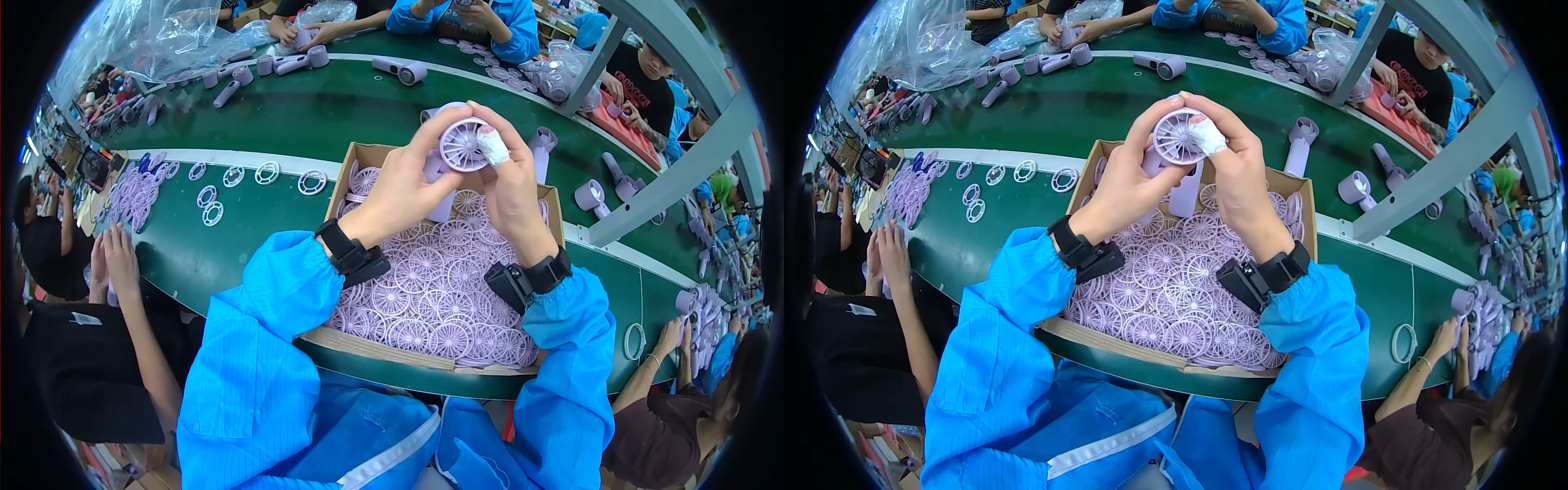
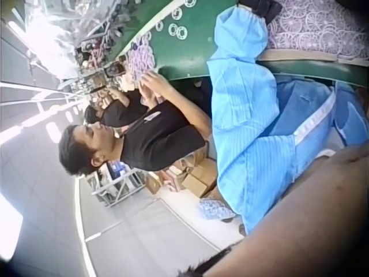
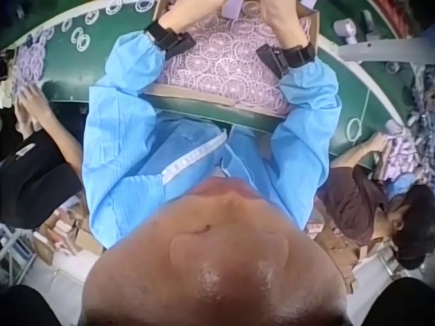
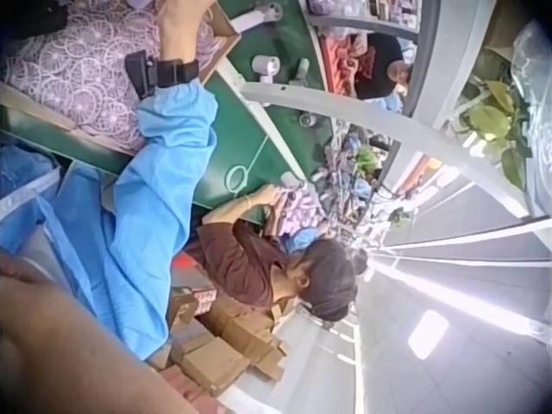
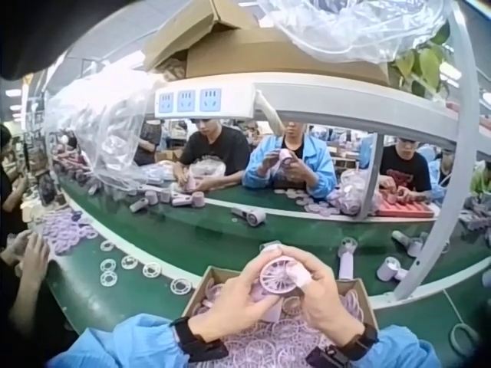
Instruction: The person assembles handheld fans by picking up a fan body and a fan cover from a box and pressing them together. The person then sets the assembled fan on the table and repeats the process.
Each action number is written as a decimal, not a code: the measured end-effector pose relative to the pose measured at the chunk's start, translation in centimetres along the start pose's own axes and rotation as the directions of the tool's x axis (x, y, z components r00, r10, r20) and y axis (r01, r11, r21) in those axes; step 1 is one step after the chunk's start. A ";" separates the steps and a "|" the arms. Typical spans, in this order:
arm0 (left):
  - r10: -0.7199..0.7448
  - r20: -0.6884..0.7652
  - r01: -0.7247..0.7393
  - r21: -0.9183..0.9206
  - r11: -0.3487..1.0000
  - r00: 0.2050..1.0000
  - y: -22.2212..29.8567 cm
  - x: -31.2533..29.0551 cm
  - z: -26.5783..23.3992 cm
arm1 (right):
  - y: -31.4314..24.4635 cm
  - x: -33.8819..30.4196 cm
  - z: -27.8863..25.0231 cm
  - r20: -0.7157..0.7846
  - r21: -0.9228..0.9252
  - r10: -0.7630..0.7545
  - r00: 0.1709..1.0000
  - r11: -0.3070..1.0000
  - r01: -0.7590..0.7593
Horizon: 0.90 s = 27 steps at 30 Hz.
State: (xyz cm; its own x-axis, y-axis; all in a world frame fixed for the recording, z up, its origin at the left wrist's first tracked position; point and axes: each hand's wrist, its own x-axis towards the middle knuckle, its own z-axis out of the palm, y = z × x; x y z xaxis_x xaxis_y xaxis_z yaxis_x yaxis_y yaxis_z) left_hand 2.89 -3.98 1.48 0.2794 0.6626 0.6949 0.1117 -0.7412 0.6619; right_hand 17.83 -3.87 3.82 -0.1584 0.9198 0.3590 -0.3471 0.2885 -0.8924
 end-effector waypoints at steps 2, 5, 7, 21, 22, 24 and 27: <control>-0.251 0.033 0.250 -0.269 0.930 0.968 0.3 0.3 -0.1 | 0.0 0.3 0.1 -0.055 -0.119 -0.028 0.998 0.993 0.021; -0.470 -0.014 0.414 -0.448 0.792 0.883 -0.3 1.1 -0.6 | 1.6 0.3 -1.5 0.077 -0.562 -0.234 0.969 0.792 0.236; -0.665 -0.183 0.474 -0.568 0.673 0.724 -1.6 2.0 -1.8 | 1.9 0.1 -2.1 0.173 -0.728 -0.301 0.938 0.602 0.328; -0.488 0.390 0.280 0.480 0.832 0.781 -14.5 7.7 -3.6 | 5.0 -3.6 0.0 0.729 -0.683 0.444 0.520 0.515 0.518; -0.495 0.390 0.253 0.526 0.812 0.777 -16.0 7.3 -3.0 | 5.2 -3.7 0.2 0.728 -0.684 0.463 0.506 0.533 0.498; -0.516 0.367 0.204 0.626 0.752 0.774 -18.2 6.4 -3.0 | 5.5 -3.6 1.2 0.740 -0.672 0.491 0.460 0.572 0.471; -0.421 0.466 0.222 0.422 0.879 0.778 -12.8 7.7 0.2 | 6.2 -3.9 -0.1 0.735 -0.669 0.422 0.531 0.578 0.466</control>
State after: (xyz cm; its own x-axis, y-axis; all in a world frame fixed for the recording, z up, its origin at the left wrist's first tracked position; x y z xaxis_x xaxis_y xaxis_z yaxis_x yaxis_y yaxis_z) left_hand 3.79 10.55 -1.71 0.6148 0.7776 0.1314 0.5628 -0.5493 0.6176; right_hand 16.37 -5.65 -3.13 -0.9099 0.4145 0.0146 0.3440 0.7738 -0.5318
